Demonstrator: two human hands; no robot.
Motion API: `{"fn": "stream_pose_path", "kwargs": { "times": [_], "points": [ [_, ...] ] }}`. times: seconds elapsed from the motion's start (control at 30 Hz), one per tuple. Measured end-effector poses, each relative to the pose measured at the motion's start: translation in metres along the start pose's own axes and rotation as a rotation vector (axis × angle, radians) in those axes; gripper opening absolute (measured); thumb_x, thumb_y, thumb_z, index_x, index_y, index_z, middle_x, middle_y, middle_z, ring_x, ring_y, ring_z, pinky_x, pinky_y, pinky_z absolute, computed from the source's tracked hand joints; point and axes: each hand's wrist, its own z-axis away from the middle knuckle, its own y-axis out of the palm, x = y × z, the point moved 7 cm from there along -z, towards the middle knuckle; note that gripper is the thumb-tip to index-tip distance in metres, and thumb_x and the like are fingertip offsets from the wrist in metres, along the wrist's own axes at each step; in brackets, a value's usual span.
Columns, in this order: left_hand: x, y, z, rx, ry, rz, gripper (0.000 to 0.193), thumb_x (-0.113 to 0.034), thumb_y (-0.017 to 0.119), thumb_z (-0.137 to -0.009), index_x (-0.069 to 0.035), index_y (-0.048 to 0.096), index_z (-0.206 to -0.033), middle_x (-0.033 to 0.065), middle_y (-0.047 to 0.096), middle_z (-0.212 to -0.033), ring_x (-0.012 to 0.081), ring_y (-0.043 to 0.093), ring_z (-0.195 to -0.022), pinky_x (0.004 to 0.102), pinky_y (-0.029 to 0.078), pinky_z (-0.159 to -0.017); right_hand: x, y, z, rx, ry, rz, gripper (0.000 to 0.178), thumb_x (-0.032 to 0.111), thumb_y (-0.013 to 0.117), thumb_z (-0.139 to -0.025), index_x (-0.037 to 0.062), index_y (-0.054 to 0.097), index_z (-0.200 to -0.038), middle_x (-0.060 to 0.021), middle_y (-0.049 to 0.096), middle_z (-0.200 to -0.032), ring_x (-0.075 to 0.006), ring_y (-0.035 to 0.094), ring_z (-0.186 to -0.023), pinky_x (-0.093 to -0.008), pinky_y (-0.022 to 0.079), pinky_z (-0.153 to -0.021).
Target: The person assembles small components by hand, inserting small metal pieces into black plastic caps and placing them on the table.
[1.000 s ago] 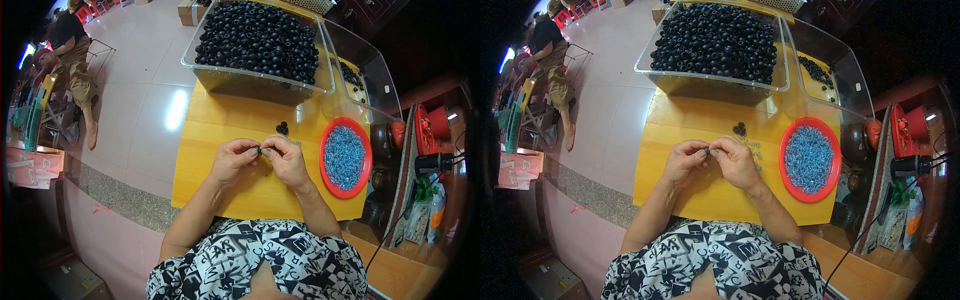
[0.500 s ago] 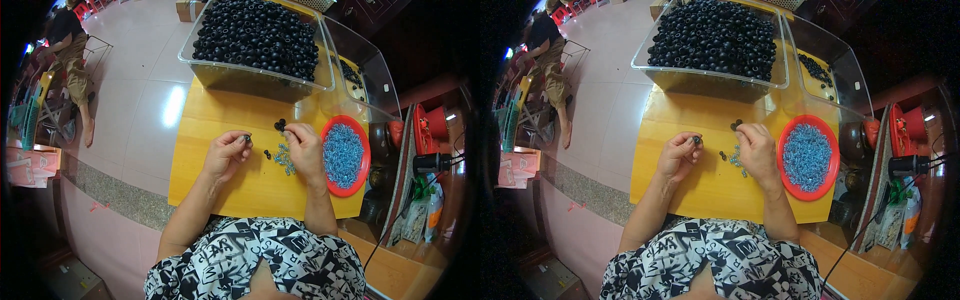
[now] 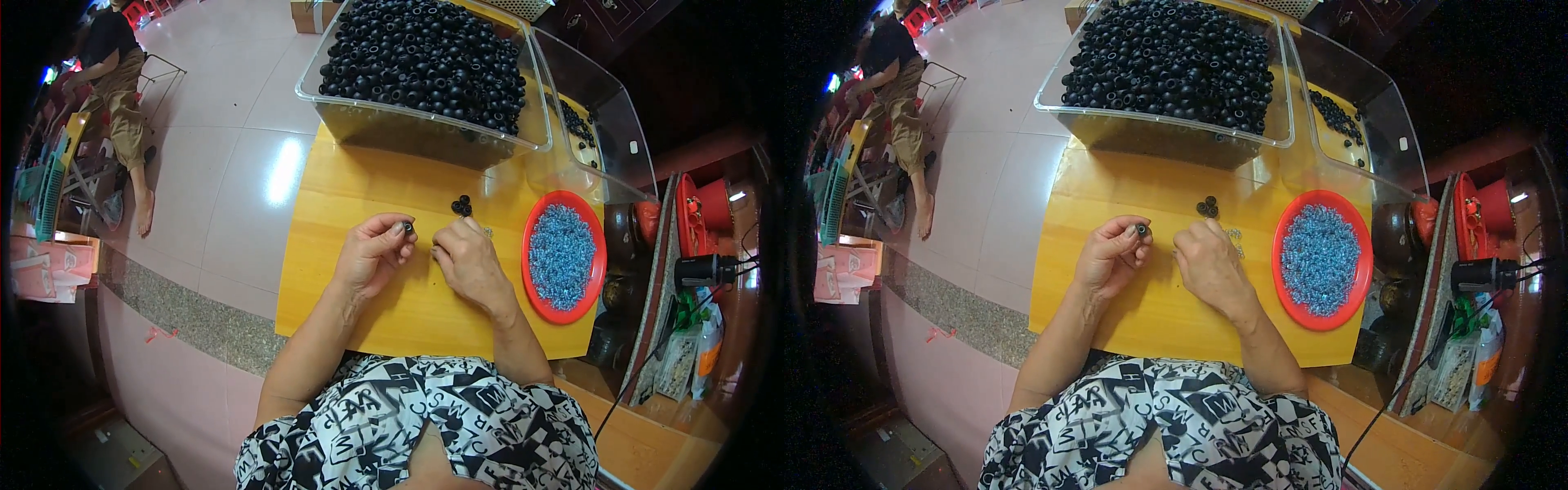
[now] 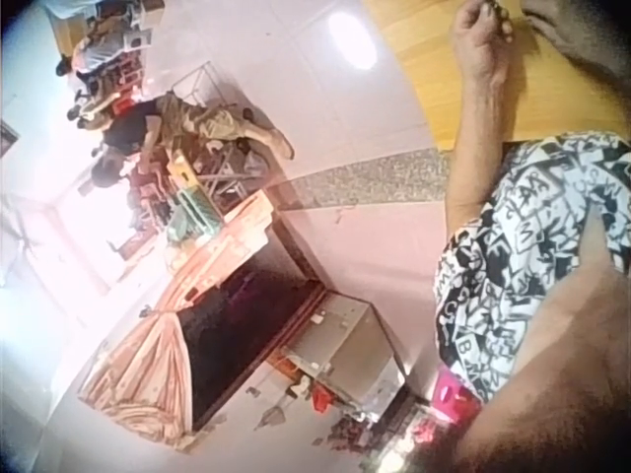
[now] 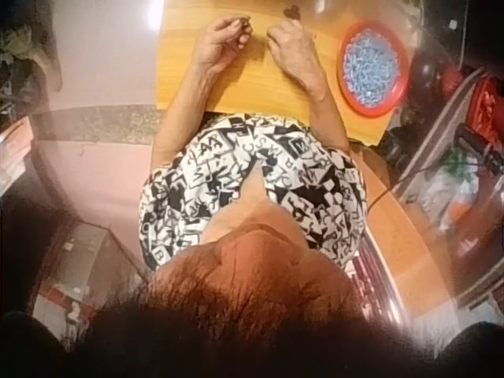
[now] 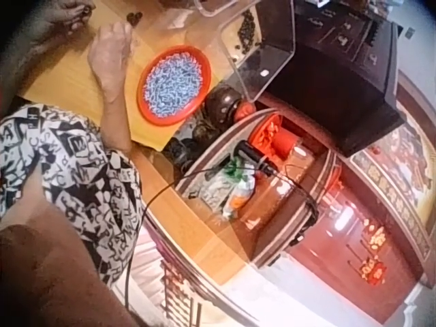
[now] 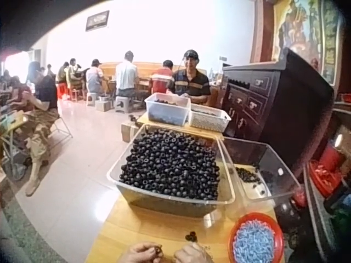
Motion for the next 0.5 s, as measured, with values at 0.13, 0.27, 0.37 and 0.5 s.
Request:
{"fn": "stream_pose_path", "kwargs": {
  "times": [0.13,0.27,0.37,0.5],
  "points": [
    [0.002,0.001,0.001,0.003,-0.012,0.029,0.017,-0.007,0.056,-0.08,-0.001,0.057,-0.096,0.009,0.059,-0.078,0.0126,0.053,-0.061,0.0221,0.043,-0.055,-0.019,0.001,0.004,0.016,0.337,-0.558,0.007,0.004,0.059,-0.075,-0.001,0.054,-0.077,-0.0087,0.056,-0.078,-0.0167,0.055,-0.069,-0.0278,0.044,-0.06],
    [0.003,0.002,0.002,0.008,-0.021,0.004,0.018,-0.007,0.056,-0.08,-0.001,0.056,-0.097,0.009,0.059,-0.078,0.0121,0.053,-0.062,0.0214,0.044,-0.056,-0.024,0.01,0.008,0.031,0.503,-1.264,0.006,0.004,0.056,-0.08,-0.0007,0.054,-0.082,-0.009,0.058,-0.082,-0.0123,0.057,-0.068,-0.022,0.046,-0.057],
    [0.004,0.006,0.004,0.059,-0.059,-0.015,0.019,-0.006,0.056,-0.08,0.0,0.056,-0.098,0.009,0.059,-0.079,0.0121,0.053,-0.062,0.0214,0.044,-0.057,-0.026,0.022,0.01,0.103,0.51,-1.674,0.007,0.004,0.055,-0.081,-0.0009,0.053,-0.086,-0.0117,0.059,-0.084,-0.0143,0.058,-0.069,-0.0211,0.048,-0.058],
    [0.005,0.005,0.003,0.039,-0.055,-0.005,0.019,-0.006,0.056,-0.08,0.0,0.056,-0.098,0.0089,0.059,-0.08,0.0128,0.054,-0.064,0.0223,0.045,-0.058,-0.028,0.028,0.011,0.099,0.581,-1.82,0.011,0.003,0.053,-0.082,-0.0021,0.056,-0.092,-0.0109,0.06,-0.08,-0.0143,0.058,-0.067,-0.0213,0.048,-0.057]
  ]
}}
